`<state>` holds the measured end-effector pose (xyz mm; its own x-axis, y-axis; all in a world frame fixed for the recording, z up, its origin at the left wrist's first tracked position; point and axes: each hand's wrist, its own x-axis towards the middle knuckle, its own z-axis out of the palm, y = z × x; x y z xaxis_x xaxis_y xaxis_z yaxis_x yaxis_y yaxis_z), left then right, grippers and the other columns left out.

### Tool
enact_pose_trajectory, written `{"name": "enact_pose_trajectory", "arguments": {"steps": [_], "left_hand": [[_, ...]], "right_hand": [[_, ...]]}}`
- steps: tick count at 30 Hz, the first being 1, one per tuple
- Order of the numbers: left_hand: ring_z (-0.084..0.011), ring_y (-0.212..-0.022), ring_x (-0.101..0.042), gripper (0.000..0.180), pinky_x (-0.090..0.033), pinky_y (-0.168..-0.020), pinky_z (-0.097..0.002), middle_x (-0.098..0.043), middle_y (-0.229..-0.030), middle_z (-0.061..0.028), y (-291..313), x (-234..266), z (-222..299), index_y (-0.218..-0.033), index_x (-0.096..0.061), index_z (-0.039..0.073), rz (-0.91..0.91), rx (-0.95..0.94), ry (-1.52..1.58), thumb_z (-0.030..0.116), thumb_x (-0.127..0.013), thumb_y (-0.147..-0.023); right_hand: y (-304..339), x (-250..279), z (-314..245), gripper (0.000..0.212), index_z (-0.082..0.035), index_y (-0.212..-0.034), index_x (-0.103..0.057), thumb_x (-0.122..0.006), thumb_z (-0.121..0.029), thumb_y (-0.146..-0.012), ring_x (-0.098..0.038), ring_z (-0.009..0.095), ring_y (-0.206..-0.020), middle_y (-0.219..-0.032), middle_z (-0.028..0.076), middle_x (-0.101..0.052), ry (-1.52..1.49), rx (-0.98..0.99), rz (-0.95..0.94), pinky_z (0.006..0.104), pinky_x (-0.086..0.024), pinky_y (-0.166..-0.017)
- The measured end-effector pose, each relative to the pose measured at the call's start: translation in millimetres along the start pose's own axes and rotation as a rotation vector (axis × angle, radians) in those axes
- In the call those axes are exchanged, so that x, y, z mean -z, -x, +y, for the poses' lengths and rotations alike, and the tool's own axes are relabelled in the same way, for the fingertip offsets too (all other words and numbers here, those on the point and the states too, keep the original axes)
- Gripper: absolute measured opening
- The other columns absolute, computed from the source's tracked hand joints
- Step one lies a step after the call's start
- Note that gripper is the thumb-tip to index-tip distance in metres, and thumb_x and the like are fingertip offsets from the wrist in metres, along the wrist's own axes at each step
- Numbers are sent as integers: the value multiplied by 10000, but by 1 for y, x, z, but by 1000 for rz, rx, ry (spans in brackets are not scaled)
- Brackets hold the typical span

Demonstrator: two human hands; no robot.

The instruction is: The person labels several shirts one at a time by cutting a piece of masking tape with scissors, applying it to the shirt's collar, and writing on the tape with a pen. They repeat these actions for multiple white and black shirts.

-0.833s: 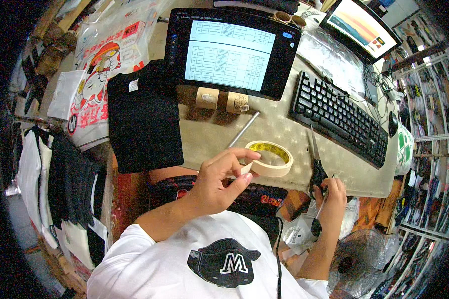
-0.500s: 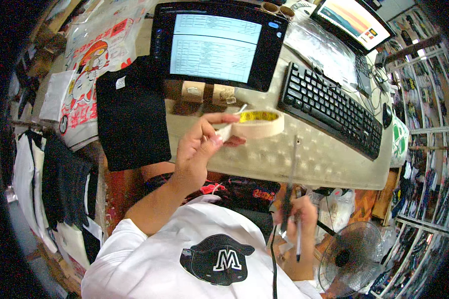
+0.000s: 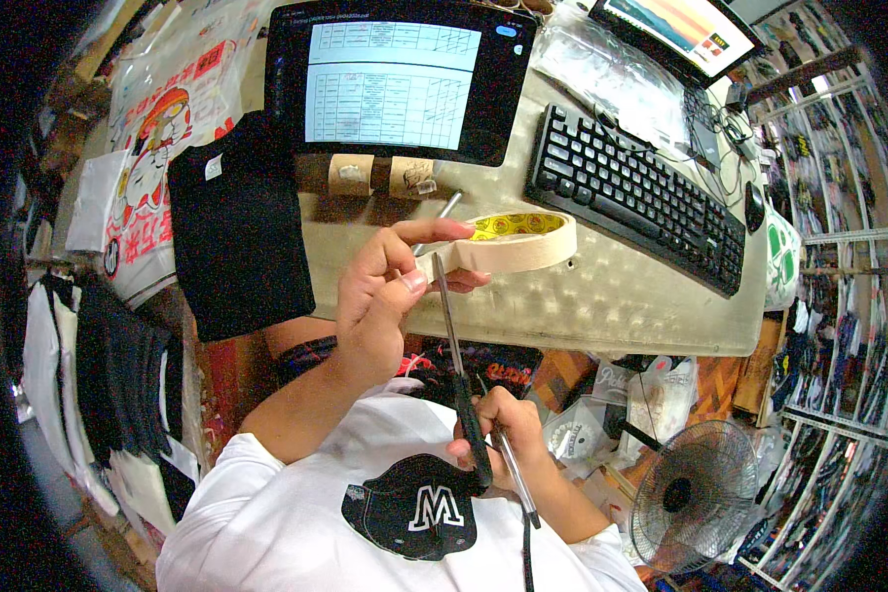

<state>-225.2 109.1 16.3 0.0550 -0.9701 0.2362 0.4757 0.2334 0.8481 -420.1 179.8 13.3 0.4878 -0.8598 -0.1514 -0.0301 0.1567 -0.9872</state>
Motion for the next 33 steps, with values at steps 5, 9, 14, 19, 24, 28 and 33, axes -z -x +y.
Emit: {"name": "enact_pose_trajectory", "arguments": {"steps": [5, 9, 14, 19, 24, 28, 33], "left_hand": [[-330, -1021, -651, 55, -528, -910, -431, -499, -1281, -286, -4, 1, -1, -879, -392, 28, 34, -6, 20, 59, -377, -921], [-326, -1017, -651, 60, -525, -915, -430, -496, -1282, -290, -2, -1, -4, -880, -398, 23, -16, -7, 20, 61, -379, -922], [-325, -1031, -644, 64, -525, -918, -435, -494, -1285, -289, 0, -2, -11, -879, -405, 22, -41, 19, 27, 59, -384, -926], [-325, -1057, -631, 59, -523, -921, -432, -504, -1291, -260, -4, 3, -23, -871, -413, 21, -78, -1, -50, 42, -395, -923], [-332, -1004, -640, 55, -524, -863, -405, -520, -1251, -259, -3, 12, -57, -851, -453, 6, -281, -376, -629, 30, -472, -897], [-341, -919, -615, 62, -504, -790, -428, -583, -1106, -217, -5, 18, -26, -850, -523, -7, -169, -232, -737, 43, -557, -864], [-333, -935, -615, 133, -491, -826, -410, -644, -1018, -182, -18, 124, 75, -860, -564, -2, 328, -263, -1380, 115, -547, -919]], "right_hand": [[7, 4, 9, 499, -90, -754, -362, -804, -318, -802, -537, 134, -518, -596, 63, -572, 33, 45, -22, 266, -413, -467], [5, 0, 11, 491, -91, -752, -360, -798, -307, -808, -535, 137, -507, -581, 64, -560, 20, 40, -3, 264, -409, -461], [-1, -1, 4, 507, -94, -744, -359, -808, -323, -795, -560, 136, -517, -582, 57, -565, 27, 17, 46, 272, -417, -456], [15, 10, 20, 546, -89, -744, -373, -832, -385, -752, -579, 139, -533, -587, 34, -520, 226, 69, 230, 270, -426, -461], [6, 53, 18, 454, -59, -766, -460, -715, -430, -822, -540, 155, -524, -618, 15, -458, 494, 64, 537, 267, -364, -432], [1, 105, 26, 51, -17, -853, -527, -570, -37, -836, -518, 120, -630, -705, 30, -515, 682, -56, 620, 235, -438, -578], [-6, 127, 8, 202, 10, -895, -556, -665, 100, -751, -523, 202, -654, -729, 115, -573, 1163, -65, 569, 329, -450, -631]]}}
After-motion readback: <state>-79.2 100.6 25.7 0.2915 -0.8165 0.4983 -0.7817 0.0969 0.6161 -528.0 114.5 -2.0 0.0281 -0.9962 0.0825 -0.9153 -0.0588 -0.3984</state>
